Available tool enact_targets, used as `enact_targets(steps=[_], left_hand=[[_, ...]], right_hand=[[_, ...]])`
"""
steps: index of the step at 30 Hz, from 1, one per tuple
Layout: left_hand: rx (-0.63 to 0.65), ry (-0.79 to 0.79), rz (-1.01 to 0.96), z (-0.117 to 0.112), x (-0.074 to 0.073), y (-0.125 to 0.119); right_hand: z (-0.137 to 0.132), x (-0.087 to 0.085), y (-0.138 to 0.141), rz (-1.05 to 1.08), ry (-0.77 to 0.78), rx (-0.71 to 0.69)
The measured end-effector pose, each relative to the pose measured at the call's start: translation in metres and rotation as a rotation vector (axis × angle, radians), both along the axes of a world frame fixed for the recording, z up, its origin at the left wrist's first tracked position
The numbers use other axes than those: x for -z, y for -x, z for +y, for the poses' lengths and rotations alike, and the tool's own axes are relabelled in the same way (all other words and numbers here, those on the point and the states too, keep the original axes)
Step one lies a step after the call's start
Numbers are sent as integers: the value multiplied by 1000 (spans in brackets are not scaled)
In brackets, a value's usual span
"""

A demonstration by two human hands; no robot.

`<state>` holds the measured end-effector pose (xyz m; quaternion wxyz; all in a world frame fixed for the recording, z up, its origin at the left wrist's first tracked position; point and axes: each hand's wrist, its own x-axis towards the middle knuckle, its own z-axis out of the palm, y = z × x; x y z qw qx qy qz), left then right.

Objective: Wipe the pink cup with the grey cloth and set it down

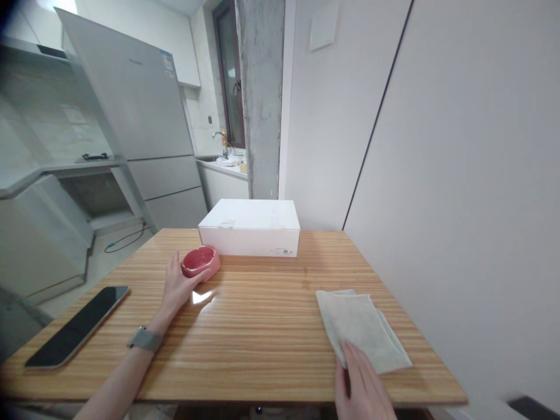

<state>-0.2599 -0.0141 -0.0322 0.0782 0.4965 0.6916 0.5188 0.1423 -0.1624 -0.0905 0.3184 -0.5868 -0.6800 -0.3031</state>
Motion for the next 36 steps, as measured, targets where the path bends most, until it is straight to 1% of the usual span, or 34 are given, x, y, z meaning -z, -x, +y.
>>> enact_targets(steps=[1, 2, 3, 4, 5, 6, 7, 8, 9, 10, 11, 12, 13, 14, 16, 18, 19, 21, 24, 26, 29, 31, 33, 35, 36], left_hand=[[-18, -82, 52, -7, -5, -8], [-4, -157, 89, -15, -10, -19], [51, -199, 89, -24, -14, -31], [152, -185, 53, -34, -16, -46], [280, -128, -16, -45, -17, -61], [425, -19, -121, -55, -16, -77], [563, 124, -253, -66, -14, -93], [680, 231, -393, -75, -11, -107], [777, 327, -519, -83, -7, -120], [840, 393, -611, -90, -4, -130], [876, 421, -661, -95, -1, -137], [881, 418, -666, -99, 1, -140], [857, 392, -635, -101, 3, -140], [818, 360, -583, -102, 4, -137], [724, 331, -466, -103, 3, -122], [654, 358, -373, -102, 1, -101], [630, 374, -337, -102, 0, -88], [585, 383, -278, -102, -3, -59], [498, 380, -198, -103, -5, -14], [423, 382, -148, -105, -2, 14], [366, 414, -61, -109, 6, 48], [330, 416, 27, -112, 11, 64], [272, 416, 125, -116, 16, 76], [214, 428, 235, -120, 19, 80], [172, 428, 309, -122, 19, 78]], right_hand=[[0, -3, 0, -7, -3, 31], [1, -7, 2, -7, -4, 71], [3, -12, 6, 1, -2, 108], [4, -18, 11, 15, 1, 135], [7, -23, 19, 36, 3, 139], [9, -29, 29, 61, 5, 116], [11, -33, 41, 89, -4, 81], [13, -36, 55, 119, -12, 21], [14, -37, 70, 160, -7, -49], [14, -37, 86, 198, 3, -122], [13, -36, 102, 233, 13, -198], [11, -34, 117, 255, 26, -289], [8, -32, 131, 263, 42, -373], [4, -29, 144, 280, 57, -435], [-4, -24, 163, 335, 31, -509], [-11, -21, 171, 370, -16, -531], [-12, -20, 170, 381, -32, -528], [-12, -19, 161, 389, -39, -504], [-5, -19, 135, 349, -9, -490], [1, -18, 117, 305, -6, -496], [8, -16, 98, 286, -15, -470], [10, -14, 91, 283, -5, -450], [12, -13, 86, 292, 17, -425], [13, -14, 84, 307, 40, -398], [13, -15, 84, 315, 55, -384]])
